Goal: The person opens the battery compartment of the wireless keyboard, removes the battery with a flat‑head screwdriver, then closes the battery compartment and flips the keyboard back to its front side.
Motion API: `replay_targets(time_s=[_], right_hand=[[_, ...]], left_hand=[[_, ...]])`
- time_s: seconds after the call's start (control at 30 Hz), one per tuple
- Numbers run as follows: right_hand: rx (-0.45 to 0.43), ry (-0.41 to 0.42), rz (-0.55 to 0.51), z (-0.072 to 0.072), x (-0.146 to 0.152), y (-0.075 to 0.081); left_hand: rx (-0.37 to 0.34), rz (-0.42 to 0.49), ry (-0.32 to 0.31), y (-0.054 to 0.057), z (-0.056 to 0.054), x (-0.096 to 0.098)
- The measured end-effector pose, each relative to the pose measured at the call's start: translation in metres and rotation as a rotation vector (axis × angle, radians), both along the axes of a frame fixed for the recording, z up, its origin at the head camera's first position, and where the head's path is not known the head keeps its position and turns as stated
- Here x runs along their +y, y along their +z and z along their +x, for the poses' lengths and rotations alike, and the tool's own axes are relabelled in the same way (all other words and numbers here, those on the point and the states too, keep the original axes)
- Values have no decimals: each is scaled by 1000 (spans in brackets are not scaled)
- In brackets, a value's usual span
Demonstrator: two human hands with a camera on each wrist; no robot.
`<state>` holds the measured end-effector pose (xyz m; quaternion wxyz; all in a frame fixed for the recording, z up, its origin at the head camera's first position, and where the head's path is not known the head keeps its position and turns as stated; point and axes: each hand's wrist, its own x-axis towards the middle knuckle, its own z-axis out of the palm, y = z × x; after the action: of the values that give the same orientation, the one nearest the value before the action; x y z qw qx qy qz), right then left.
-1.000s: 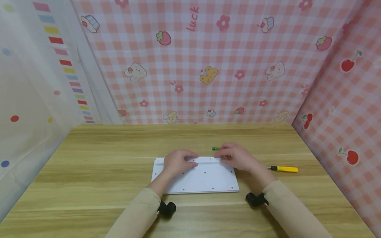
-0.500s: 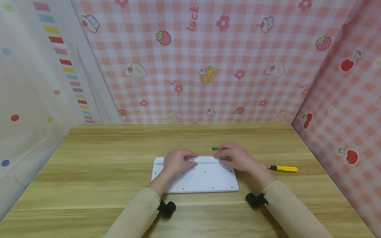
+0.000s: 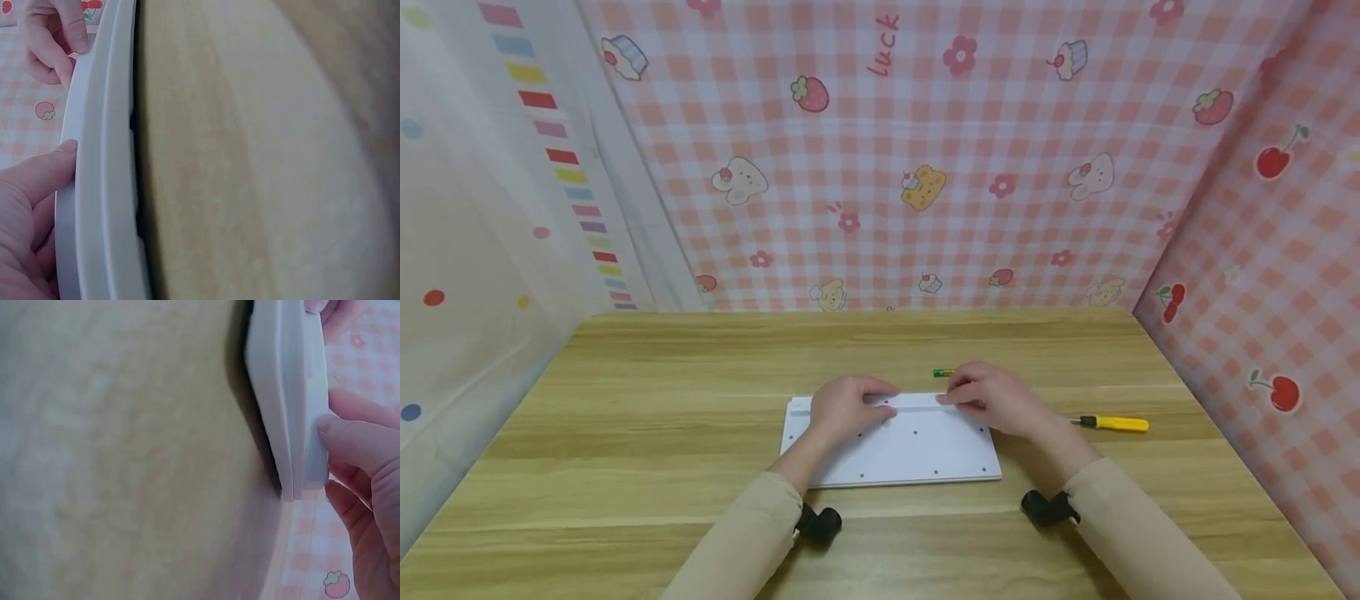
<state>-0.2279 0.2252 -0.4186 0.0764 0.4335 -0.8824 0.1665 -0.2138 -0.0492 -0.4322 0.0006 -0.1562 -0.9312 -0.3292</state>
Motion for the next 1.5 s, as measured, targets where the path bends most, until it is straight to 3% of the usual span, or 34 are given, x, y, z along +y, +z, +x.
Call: replay_targets(time_s=[0.27, 0.4, 0.57, 0.73, 0.87, 1.07, 1.23, 1.5], right_hand=[[-90, -99, -66, 3, 5, -2], [-144, -187, -79, 6, 10, -1], [-255, -261, -80, 11, 18, -1], [-346, -250, -125, 18, 27, -2], [-377, -226, -165, 25, 34, -4], [-461, -251, -197, 38, 43, -4], [-510, -246, -193, 47, 49, -4], [-537, -140, -262, 58, 56, -3]], left_hand=[[-11, 14, 0, 0, 0, 0], [-9, 20, -7, 1, 2, 0], [48, -30, -108, 5, 3, 7], [103, -192, -261, 7, 10, 26], [122, -298, -309, 5, 17, 42], [130, -431, -349, 4, 25, 60], [144, -479, -357, 3, 28, 71], [177, -502, -365, 4, 30, 86]])
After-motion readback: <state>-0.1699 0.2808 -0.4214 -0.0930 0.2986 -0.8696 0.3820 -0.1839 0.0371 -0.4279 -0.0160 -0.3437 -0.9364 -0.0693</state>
